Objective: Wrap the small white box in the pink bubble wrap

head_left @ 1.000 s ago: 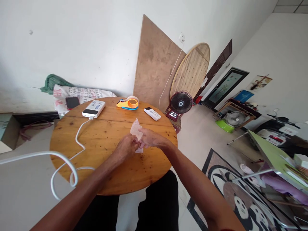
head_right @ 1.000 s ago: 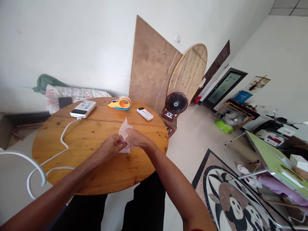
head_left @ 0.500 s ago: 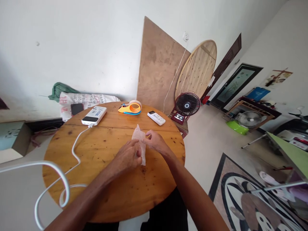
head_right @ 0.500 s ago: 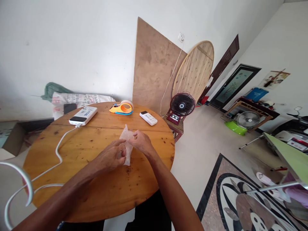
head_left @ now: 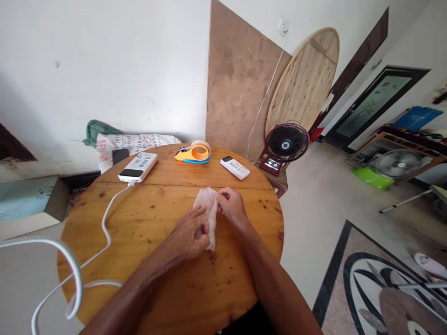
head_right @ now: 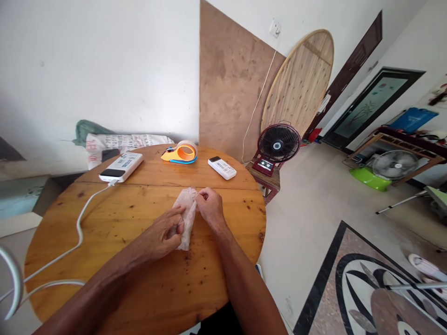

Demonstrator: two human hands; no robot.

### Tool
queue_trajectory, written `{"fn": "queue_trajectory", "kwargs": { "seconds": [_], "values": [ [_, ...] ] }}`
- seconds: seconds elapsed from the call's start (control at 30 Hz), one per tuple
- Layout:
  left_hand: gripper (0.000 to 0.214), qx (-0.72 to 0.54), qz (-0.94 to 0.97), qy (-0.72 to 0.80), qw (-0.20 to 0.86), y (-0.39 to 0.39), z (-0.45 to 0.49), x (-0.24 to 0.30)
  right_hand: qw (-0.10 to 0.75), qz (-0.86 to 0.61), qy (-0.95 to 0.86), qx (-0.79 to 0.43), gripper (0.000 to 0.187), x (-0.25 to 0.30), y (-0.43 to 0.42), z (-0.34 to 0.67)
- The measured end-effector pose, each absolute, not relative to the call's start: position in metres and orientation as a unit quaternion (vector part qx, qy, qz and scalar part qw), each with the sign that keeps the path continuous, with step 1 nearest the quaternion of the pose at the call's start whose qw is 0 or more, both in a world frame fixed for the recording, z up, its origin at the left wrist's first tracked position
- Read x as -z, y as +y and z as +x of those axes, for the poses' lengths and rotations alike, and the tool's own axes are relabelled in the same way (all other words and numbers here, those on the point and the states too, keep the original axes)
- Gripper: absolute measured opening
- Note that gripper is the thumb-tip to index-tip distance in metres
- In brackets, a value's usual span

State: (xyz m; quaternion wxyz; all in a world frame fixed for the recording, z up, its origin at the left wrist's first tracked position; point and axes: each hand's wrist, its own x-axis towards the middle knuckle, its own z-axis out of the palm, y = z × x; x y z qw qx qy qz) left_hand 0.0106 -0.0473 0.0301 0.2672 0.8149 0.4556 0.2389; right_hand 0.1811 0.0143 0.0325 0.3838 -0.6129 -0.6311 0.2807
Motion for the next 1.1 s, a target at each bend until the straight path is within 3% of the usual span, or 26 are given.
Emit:
{"fn": "queue_trajectory", "kwargs": {
  "seconds": [0.23,0.4,0.5,0.7,0.9,1.1],
  "values": [
    [0.011,-0.22,0.807,0.456,0.303,-0.047,0.012,-0.036,0.446,-0.611,-0.611,-0.235,0.018,-0.03,0.015,0.187],
    [0.01,-0.226,0.8,0.462,0.31,-0.049,0.013,-0.038,0.469,-0.52,-0.58,-0.416,0.022,-0.027,0.017,0.182],
    [0.01,-0.234,0.802,0.461,0.3,-0.049,0.012,-0.035,0.475,-0.491,-0.567,-0.46,0.016,-0.023,0.017,0.181],
    [0.01,-0.278,0.81,0.459,0.236,-0.051,0.011,-0.026,0.392,-0.479,-0.699,-0.358,0.016,-0.009,0.015,0.181],
    [0.046,-0.316,0.836,0.426,0.145,-0.055,0.01,-0.028,0.297,-0.51,-0.765,-0.257,0.022,-0.012,0.008,0.178],
    [0.037,-0.273,0.853,0.416,0.158,-0.055,0.012,-0.035,0.304,-0.532,-0.756,-0.23,0.023,-0.012,0.009,0.176]
  ]
}}
